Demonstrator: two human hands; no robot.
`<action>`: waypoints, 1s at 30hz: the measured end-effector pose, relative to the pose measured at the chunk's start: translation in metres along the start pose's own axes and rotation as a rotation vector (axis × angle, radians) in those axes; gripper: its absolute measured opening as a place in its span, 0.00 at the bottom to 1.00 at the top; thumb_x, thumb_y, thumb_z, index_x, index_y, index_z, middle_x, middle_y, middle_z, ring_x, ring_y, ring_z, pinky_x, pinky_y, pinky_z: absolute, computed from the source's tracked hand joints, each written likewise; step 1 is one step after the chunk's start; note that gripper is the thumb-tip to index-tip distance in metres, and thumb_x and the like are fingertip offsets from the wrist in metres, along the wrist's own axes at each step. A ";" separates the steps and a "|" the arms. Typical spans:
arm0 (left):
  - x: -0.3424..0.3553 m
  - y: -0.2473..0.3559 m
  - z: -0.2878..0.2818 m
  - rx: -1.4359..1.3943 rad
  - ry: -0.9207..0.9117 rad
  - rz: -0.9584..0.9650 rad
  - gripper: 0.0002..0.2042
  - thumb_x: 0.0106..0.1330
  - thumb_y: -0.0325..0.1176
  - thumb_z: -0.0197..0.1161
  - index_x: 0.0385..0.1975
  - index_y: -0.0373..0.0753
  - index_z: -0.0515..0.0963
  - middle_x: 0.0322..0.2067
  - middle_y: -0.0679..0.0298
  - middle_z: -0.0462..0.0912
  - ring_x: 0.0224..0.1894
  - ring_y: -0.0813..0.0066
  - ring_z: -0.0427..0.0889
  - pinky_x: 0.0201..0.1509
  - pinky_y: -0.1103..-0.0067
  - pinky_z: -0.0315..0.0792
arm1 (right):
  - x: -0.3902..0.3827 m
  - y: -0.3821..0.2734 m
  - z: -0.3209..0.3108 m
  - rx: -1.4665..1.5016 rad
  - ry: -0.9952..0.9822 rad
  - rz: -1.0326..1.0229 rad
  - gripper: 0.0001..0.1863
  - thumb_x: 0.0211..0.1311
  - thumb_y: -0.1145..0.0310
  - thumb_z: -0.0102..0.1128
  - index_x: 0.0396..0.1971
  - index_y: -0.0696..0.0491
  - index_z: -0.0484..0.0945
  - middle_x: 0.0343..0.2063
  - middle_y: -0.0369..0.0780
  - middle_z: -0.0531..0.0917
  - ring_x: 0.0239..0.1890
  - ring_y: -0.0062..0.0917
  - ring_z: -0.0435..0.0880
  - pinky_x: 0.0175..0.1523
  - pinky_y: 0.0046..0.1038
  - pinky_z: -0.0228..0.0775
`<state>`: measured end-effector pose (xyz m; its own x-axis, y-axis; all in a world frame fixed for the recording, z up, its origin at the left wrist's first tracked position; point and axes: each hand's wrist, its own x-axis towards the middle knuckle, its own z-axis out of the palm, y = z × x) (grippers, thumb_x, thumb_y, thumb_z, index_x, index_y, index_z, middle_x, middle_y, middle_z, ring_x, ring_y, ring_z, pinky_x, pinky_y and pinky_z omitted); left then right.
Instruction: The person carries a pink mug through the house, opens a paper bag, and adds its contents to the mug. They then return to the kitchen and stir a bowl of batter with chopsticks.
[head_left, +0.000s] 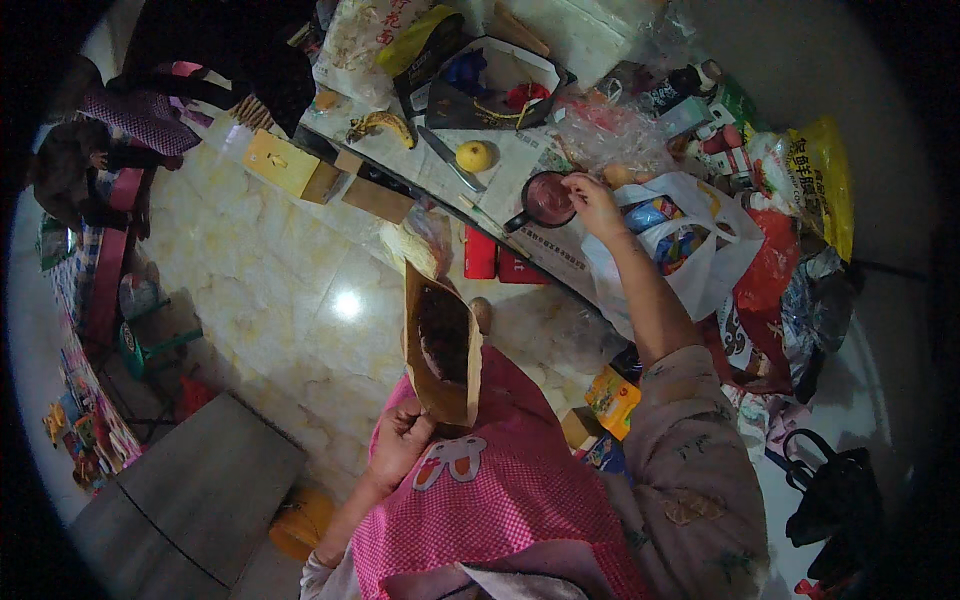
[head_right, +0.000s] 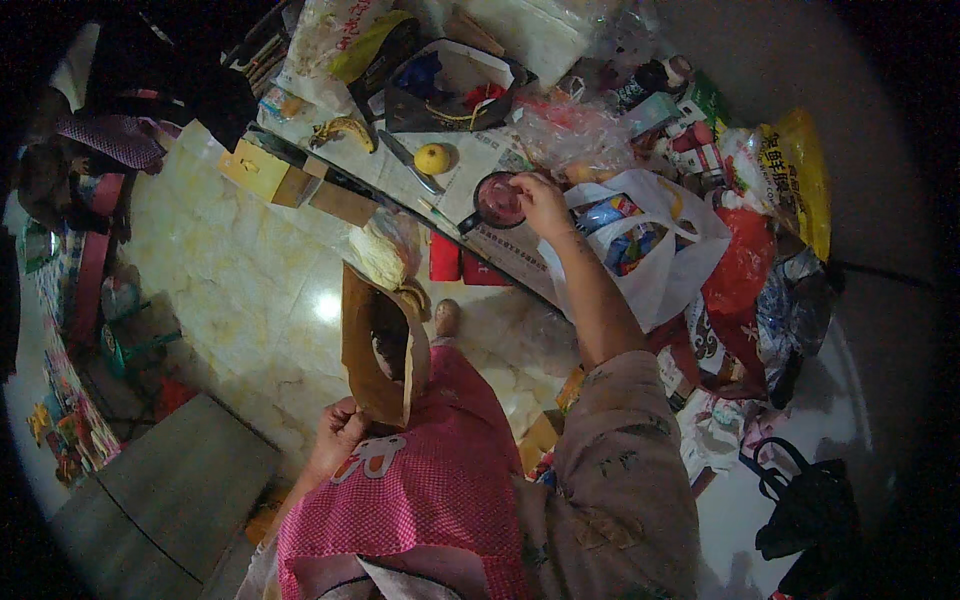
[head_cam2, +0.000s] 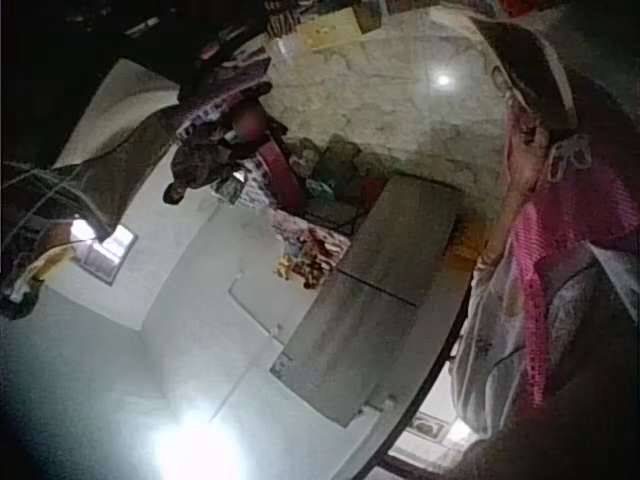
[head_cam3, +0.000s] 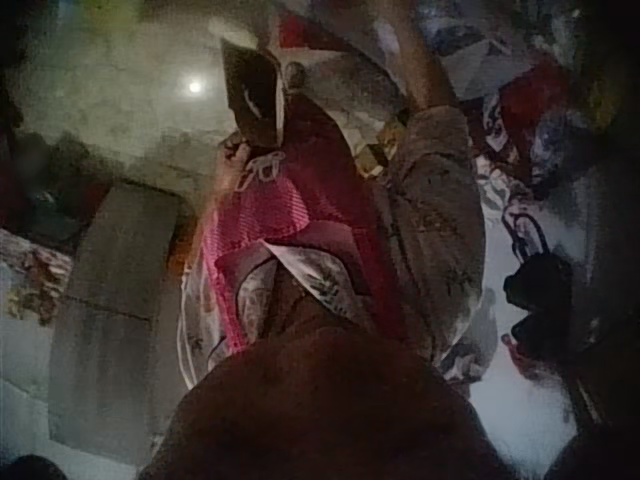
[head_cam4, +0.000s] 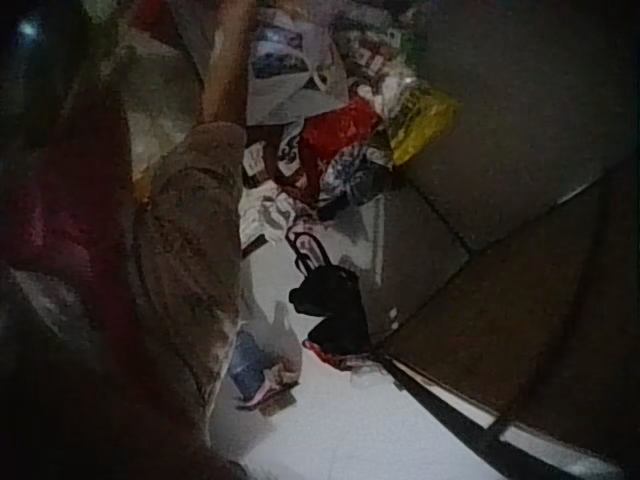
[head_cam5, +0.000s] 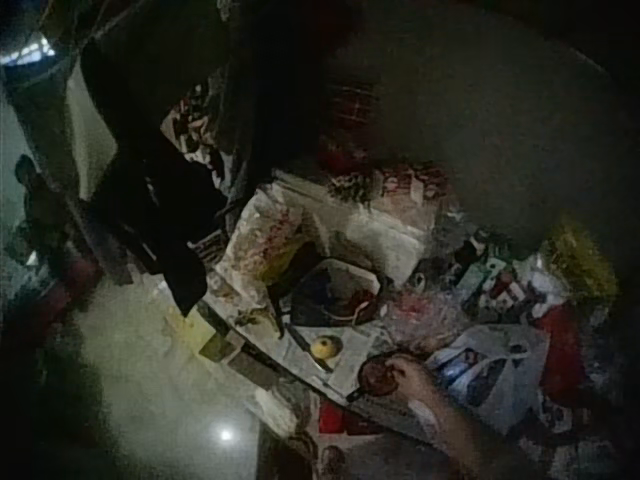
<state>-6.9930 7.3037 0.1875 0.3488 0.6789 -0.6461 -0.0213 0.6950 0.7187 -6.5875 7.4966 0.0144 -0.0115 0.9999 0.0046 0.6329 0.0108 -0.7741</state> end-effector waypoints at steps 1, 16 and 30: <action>0.001 -0.002 -0.002 0.022 -0.002 -0.001 0.08 0.67 0.27 0.49 0.34 0.30 0.76 0.30 0.65 0.81 0.33 0.81 0.78 0.39 0.82 0.72 | -0.001 0.003 0.000 0.040 0.027 0.061 0.13 0.51 0.81 0.55 0.39 0.55 0.75 0.40 0.43 0.78 0.42 0.33 0.78 0.46 0.28 0.70; 0.021 0.002 0.002 -0.503 0.119 0.001 0.08 0.67 0.33 0.52 0.32 0.35 0.75 0.29 0.62 0.80 0.32 0.75 0.78 0.41 0.78 0.74 | -0.170 -0.243 0.059 0.176 -0.553 -0.108 0.26 0.56 0.60 0.61 0.52 0.57 0.68 0.48 0.48 0.72 0.51 0.33 0.73 0.50 0.28 0.69; -0.022 0.054 -0.017 0.794 0.103 0.625 0.08 0.56 0.29 0.59 0.30 0.32 0.70 0.34 0.57 0.76 0.39 0.61 0.74 0.46 0.70 0.68 | -0.176 -0.291 0.057 0.214 -0.191 -0.329 0.06 0.51 0.72 0.60 0.29 0.56 0.77 0.29 0.40 0.78 0.35 0.34 0.77 0.38 0.32 0.71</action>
<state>-7.0180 7.3301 0.2365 0.4048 0.9102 -0.0878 0.4695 -0.1245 0.8741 -6.8136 7.3171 0.2029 -0.3420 0.9239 0.1715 0.3968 0.3075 -0.8649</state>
